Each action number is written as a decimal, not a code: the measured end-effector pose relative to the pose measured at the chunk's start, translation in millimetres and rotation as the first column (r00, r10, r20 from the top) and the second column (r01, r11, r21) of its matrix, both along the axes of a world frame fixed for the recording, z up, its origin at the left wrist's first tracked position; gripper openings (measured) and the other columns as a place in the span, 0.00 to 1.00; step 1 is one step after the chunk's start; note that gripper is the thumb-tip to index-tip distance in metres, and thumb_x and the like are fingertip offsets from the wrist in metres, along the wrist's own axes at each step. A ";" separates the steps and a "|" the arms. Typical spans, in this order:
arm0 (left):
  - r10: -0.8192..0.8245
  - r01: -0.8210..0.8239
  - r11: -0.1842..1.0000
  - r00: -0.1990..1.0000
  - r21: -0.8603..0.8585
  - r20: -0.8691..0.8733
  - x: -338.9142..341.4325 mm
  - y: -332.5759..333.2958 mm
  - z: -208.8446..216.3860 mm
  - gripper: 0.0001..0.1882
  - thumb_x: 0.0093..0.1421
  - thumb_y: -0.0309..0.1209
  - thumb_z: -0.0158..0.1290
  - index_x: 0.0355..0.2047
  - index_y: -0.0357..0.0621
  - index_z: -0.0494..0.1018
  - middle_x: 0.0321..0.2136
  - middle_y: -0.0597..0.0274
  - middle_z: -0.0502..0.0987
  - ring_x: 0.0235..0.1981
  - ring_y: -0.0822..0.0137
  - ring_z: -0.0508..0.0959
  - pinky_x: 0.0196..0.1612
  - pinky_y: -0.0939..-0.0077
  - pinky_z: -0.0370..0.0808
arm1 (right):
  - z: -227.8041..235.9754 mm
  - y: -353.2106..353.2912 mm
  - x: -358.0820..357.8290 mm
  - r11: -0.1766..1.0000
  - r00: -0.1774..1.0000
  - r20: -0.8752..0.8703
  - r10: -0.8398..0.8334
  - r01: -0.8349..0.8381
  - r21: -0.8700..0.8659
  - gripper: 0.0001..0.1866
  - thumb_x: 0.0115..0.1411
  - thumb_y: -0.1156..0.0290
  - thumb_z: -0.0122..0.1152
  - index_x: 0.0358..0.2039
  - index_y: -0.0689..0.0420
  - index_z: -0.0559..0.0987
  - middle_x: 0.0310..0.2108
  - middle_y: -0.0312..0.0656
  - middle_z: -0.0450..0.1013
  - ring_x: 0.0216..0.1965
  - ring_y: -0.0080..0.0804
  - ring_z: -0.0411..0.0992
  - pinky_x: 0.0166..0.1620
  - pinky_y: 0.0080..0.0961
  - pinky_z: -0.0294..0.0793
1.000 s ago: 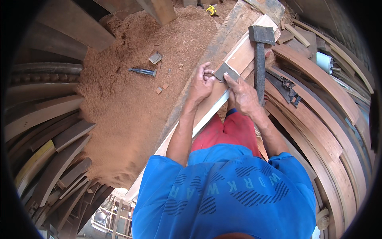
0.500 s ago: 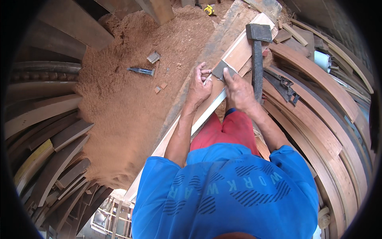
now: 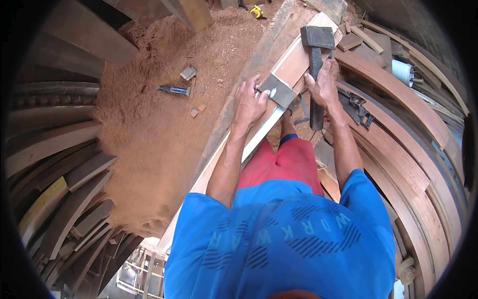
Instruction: The person applies white adhesive to a small wooden block using a brush, then positions it onto a long plank. They use a mallet to tap the block into place, repeating the process with a second block. The person also uses a hand plane to smooth the plank's surface.
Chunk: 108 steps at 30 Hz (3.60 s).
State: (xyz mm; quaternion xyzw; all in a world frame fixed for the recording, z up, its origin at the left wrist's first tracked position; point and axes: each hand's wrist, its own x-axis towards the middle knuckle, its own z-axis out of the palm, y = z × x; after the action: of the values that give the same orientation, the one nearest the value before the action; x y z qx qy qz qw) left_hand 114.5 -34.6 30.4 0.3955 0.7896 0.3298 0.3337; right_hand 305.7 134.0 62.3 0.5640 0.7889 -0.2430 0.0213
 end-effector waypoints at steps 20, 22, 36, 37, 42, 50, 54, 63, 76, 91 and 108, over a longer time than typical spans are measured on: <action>0.119 -0.074 0.993 0.682 -0.094 0.722 -38.3 3.2 -21.0 0.26 0.69 0.42 0.41 0.52 0.36 0.80 0.34 0.65 0.80 0.31 0.74 0.72 0.42 0.77 0.70 | 62.2 -94.3 -5.4 0.936 0.970 -0.091 0.226 -0.242 -0.254 0.17 0.63 0.70 0.62 0.46 0.63 0.68 0.32 0.61 0.77 0.36 0.63 0.79 0.38 0.52 0.77; 0.112 -0.068 0.994 0.691 -0.090 0.714 -39.9 5.3 -17.8 0.27 0.70 0.43 0.40 0.52 0.35 0.80 0.34 0.65 0.79 0.31 0.74 0.72 0.42 0.75 0.70 | 66.6 -94.8 -8.1 0.938 0.956 -0.149 0.254 -0.281 -0.202 0.16 0.62 0.71 0.62 0.44 0.63 0.67 0.30 0.61 0.77 0.34 0.63 0.78 0.36 0.53 0.77; 0.068 -0.078 0.997 0.677 -0.020 0.732 -30.8 -1.9 -25.9 0.28 0.72 0.45 0.41 0.56 0.33 0.77 0.36 0.61 0.80 0.36 0.72 0.75 0.42 0.76 0.72 | 51.7 -93.0 -2.3 0.943 0.973 -0.032 0.230 -0.231 -0.239 0.18 0.60 0.68 0.64 0.42 0.65 0.68 0.27 0.62 0.76 0.32 0.65 0.77 0.37 0.55 0.76; 0.064 -0.073 0.997 0.674 -0.020 0.736 -32.6 -1.8 -28.5 0.27 0.72 0.45 0.42 0.56 0.34 0.76 0.38 0.60 0.80 0.39 0.71 0.77 0.45 0.75 0.73 | 50.8 -85.1 -0.5 0.935 0.970 -0.047 0.239 -0.243 -0.257 0.18 0.60 0.67 0.63 0.43 0.65 0.69 0.27 0.61 0.76 0.31 0.64 0.78 0.37 0.53 0.76; 0.043 -0.018 0.996 0.951 -0.083 0.307 -10.4 3.0 1.8 0.39 0.60 0.46 0.64 0.64 0.34 0.66 0.51 0.48 0.76 0.54 0.58 0.77 0.58 0.67 0.73 | 70.1 -48.0 -6.3 0.937 0.952 -0.286 -0.108 0.001 -0.350 0.23 0.62 0.64 0.64 0.50 0.68 0.72 0.25 0.49 0.76 0.28 0.42 0.79 0.33 0.38 0.78; -0.041 0.072 0.969 0.990 -0.235 0.133 -4.9 18.8 8.2 0.45 0.50 0.47 0.70 0.62 0.34 0.66 0.54 0.38 0.75 0.57 0.46 0.75 0.62 0.56 0.70 | 25.1 36.2 6.2 0.926 0.907 -0.392 -0.156 -0.004 -0.377 0.20 0.64 0.58 0.65 0.42 0.64 0.76 0.24 0.42 0.75 0.24 0.30 0.77 0.29 0.32 0.76; -0.003 0.024 0.967 0.997 -0.254 0.081 -3.4 34.5 3.8 0.46 0.50 0.51 0.69 0.61 0.32 0.67 0.53 0.36 0.77 0.55 0.45 0.77 0.60 0.55 0.72 | 8.1 31.8 8.0 0.936 0.953 -0.272 -0.136 0.034 -0.350 0.26 0.65 0.52 0.63 0.48 0.64 0.75 0.29 0.47 0.77 0.31 0.38 0.80 0.37 0.36 0.78; 0.231 -0.167 0.924 0.960 -0.344 0.156 -7.4 21.9 32.5 0.36 0.67 0.46 0.51 0.68 0.34 0.58 0.46 0.35 0.80 0.53 0.42 0.79 0.57 0.51 0.72 | -12.1 30.5 16.2 0.979 0.992 -0.123 0.027 -0.051 -0.197 0.35 0.63 0.49 0.63 0.58 0.66 0.69 0.46 0.65 0.77 0.51 0.63 0.76 0.54 0.47 0.73; 0.087 -0.281 0.936 0.767 -0.210 -0.636 49.5 -96.1 5.5 0.34 0.64 0.44 0.51 0.65 0.38 0.63 0.44 0.46 0.75 0.45 0.46 0.73 0.51 0.47 0.67 | 29.9 118.0 41.3 0.995 0.965 -0.261 -0.014 -0.013 -0.100 0.18 0.57 0.58 0.65 0.40 0.60 0.83 0.26 0.41 0.79 0.28 0.31 0.79 0.35 0.37 0.79; 0.192 -0.398 0.882 0.792 -0.253 -0.580 48.3 -92.6 -5.5 0.33 0.64 0.47 0.49 0.65 0.43 0.65 0.48 0.45 0.78 0.52 0.45 0.74 0.56 0.47 0.67 | -31.7 290.9 3.5 0.857 0.849 0.169 0.500 -0.514 0.045 0.27 0.59 0.63 0.67 0.58 0.59 0.78 0.54 0.61 0.76 0.57 0.55 0.74 0.60 0.44 0.73; 0.175 -0.365 0.871 0.854 -0.327 -0.489 46.2 -92.8 2.2 0.34 0.64 0.49 0.48 0.66 0.46 0.63 0.49 0.49 0.78 0.50 0.48 0.74 0.54 0.49 0.68 | -14.4 170.5 -0.3 0.937 0.952 -0.006 0.307 -0.301 0.180 0.30 0.64 0.54 0.60 0.63 0.55 0.73 0.63 0.59 0.65 0.61 0.61 0.67 0.62 0.54 0.66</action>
State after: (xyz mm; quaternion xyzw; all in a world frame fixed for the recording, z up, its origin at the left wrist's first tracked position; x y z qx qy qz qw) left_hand 160.7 -127.3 32.5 0.2640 0.9441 0.1027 0.1686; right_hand 305.5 304.5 47.9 0.4309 0.8852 -0.1753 -0.0049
